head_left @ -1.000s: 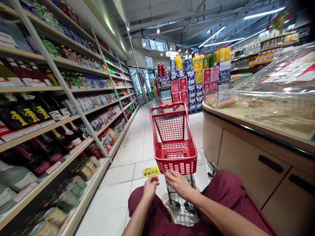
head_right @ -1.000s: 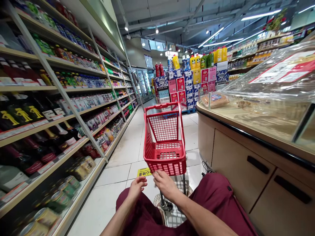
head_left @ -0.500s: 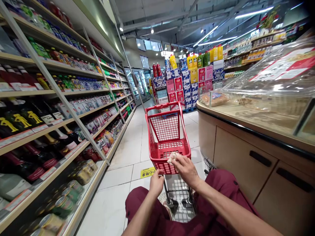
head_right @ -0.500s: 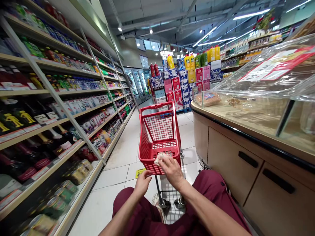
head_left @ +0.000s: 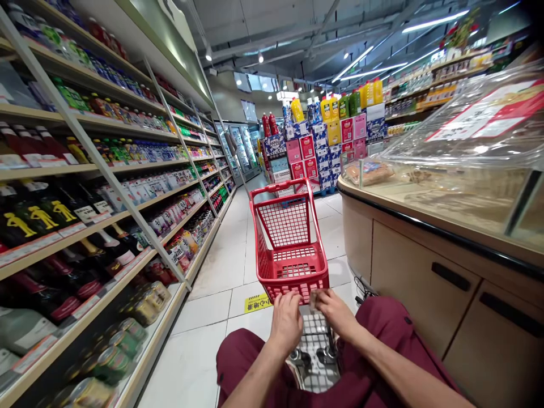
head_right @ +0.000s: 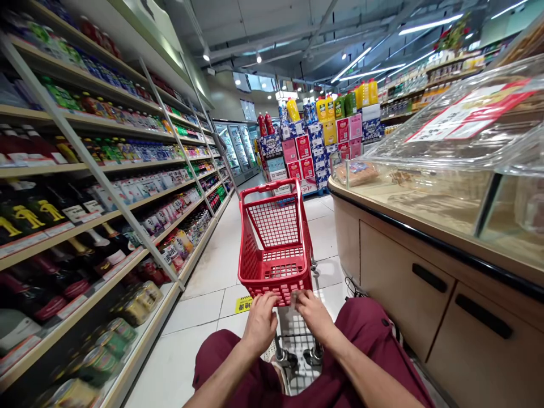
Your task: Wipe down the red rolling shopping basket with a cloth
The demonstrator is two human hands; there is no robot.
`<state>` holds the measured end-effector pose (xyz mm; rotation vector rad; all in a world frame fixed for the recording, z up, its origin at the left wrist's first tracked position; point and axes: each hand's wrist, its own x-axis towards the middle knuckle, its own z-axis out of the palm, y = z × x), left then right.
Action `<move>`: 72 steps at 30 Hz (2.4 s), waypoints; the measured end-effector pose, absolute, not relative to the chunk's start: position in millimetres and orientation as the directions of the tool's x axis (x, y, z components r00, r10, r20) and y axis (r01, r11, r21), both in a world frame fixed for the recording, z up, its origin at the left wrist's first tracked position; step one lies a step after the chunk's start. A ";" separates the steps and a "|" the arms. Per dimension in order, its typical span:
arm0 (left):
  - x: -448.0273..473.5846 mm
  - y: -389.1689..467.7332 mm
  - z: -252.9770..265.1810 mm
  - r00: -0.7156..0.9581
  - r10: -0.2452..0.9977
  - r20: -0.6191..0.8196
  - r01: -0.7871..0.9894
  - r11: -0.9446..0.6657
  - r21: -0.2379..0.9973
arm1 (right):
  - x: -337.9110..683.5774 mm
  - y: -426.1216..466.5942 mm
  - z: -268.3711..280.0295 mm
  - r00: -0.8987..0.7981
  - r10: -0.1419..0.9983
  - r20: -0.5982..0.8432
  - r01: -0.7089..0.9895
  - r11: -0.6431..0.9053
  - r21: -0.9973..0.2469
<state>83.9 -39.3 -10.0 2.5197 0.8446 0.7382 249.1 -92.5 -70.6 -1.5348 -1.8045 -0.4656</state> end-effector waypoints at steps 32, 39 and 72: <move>21.2 2.1 -25.9 0.344 0.871 0.351 0.829 -0.457 0.322 | 148.0 -31.8 -53.3 -0.150 0.654 0.742 0.966 0.258 -0.032; 24.6 -2.4 -28.4 0.368 0.843 0.392 0.839 -0.483 0.251 | 167.4 -44.3 -46.8 -0.103 0.573 0.813 0.969 0.244 -0.050; 50.8 5.1 4.8 0.608 0.780 0.147 0.793 -0.601 -0.094 | 256.5 -77.4 -62.5 0.266 0.526 0.808 0.959 -0.054 -0.280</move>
